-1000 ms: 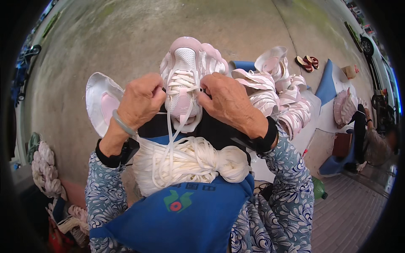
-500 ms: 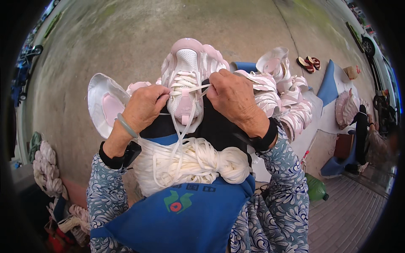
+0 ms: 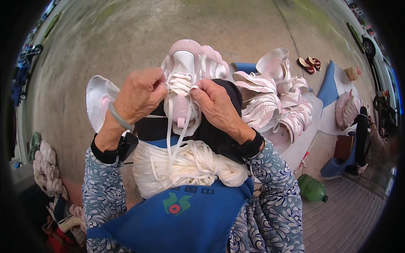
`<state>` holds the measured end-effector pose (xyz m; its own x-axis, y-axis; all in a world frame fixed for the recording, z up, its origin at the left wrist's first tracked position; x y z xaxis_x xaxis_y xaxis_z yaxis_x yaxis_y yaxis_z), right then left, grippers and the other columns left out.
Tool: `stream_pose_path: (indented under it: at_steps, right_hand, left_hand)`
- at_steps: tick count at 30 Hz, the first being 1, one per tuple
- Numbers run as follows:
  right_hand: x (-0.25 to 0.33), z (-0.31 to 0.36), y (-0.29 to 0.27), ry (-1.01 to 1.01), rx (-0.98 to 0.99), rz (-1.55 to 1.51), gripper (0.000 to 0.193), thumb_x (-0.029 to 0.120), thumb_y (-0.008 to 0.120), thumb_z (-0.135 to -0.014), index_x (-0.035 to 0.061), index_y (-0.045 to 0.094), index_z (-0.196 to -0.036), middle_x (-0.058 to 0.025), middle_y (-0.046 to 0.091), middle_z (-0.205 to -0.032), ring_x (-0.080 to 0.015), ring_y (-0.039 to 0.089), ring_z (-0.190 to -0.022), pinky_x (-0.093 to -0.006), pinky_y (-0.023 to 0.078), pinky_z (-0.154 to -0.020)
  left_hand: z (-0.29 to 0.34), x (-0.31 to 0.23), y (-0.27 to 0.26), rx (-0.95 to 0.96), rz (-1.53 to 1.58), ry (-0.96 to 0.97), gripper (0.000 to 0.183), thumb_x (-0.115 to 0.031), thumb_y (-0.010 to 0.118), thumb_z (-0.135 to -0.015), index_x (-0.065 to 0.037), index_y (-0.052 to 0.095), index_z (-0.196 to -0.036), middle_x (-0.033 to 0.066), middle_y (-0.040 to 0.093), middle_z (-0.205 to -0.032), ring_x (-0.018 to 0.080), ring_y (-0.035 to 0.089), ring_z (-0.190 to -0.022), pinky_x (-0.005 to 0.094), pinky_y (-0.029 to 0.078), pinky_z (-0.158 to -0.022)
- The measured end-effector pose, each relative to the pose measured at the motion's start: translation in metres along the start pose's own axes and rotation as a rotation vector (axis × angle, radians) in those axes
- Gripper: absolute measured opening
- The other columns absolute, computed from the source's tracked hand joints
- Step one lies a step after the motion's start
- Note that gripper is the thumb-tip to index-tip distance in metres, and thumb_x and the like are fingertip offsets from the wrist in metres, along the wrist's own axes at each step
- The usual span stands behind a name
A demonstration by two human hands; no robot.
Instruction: The recorder is lacing a pair of pink and white athletic shoes, threading the laces through the eyelets and securing the tongue.
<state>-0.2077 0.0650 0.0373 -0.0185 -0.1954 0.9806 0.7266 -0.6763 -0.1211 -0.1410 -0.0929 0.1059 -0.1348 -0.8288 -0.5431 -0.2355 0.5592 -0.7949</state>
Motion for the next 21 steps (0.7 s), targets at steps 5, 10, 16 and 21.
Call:
stream_pose_path:
  at_steps: [5, 10, 16, 21]
  right_hand:
    - [0.010, -0.008, -0.031, 0.016, 0.211, 0.297, 0.016, 0.014, 0.060, -0.086, -0.0019, 0.060, -0.089, -0.0009, 0.052, -0.069, -0.0104, 0.045, -0.065, -0.0272, 0.040, -0.058]
    - [0.011, 0.002, -0.019, -0.148, 0.108, 0.404, 0.011, 0.007, 0.062, -0.084, -0.0020, 0.062, -0.090, -0.0060, 0.055, -0.071, -0.0156, 0.051, -0.064, -0.0298, 0.044, -0.061]
    - [-0.004, 0.004, -0.031, -0.043, -0.114, 0.388, 0.011, 0.006, 0.058, -0.088, -0.0018, 0.063, -0.094, -0.0154, 0.062, -0.075, -0.0247, 0.060, -0.067, -0.0341, 0.047, -0.062]
    - [0.003, 0.007, -0.026, 0.005, -0.099, 0.344, 0.011, 0.006, 0.057, -0.090, -0.0020, 0.062, -0.096, -0.0167, 0.062, -0.074, -0.0262, 0.061, -0.066, -0.0357, 0.048, -0.062]
  left_hand:
    - [0.032, 0.045, 0.022, 0.134, 0.445, -0.469, 0.020, -0.017, 0.058, -0.091, -0.001, 0.059, -0.103, 0.0047, 0.062, -0.086, 0.0084, 0.054, -0.059, 0.0261, 0.046, -0.047]
    - [0.043, 0.036, 0.034, 0.145, 0.368, -0.333, 0.028, -0.012, 0.062, -0.088, 0.000, 0.056, -0.112, 0.0030, 0.060, -0.093, 0.0065, 0.055, -0.064, 0.0200, 0.047, -0.049]
    - [0.060, 0.048, 0.045, 0.267, 0.834, -0.599, 0.028, -0.008, 0.068, -0.084, -0.001, 0.057, -0.109, 0.0037, 0.057, -0.099, 0.0074, 0.058, -0.075, 0.0217, 0.053, -0.062]
    - [0.057, 0.047, 0.045, 0.218, 0.755, -0.489, 0.022, -0.010, 0.065, -0.091, -0.001, 0.056, -0.108, 0.0041, 0.054, -0.102, 0.0067, 0.058, -0.077, 0.0205, 0.051, -0.060]
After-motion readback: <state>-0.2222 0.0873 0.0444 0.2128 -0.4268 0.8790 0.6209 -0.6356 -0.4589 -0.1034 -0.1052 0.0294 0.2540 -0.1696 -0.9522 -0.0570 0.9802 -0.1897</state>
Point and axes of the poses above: each hand's wrist, its own z-axis away from the middle knuckle, its own y-axis out of the palm, x = y × z, the point moved 7 cm from there along -z, towards the middle knuckle
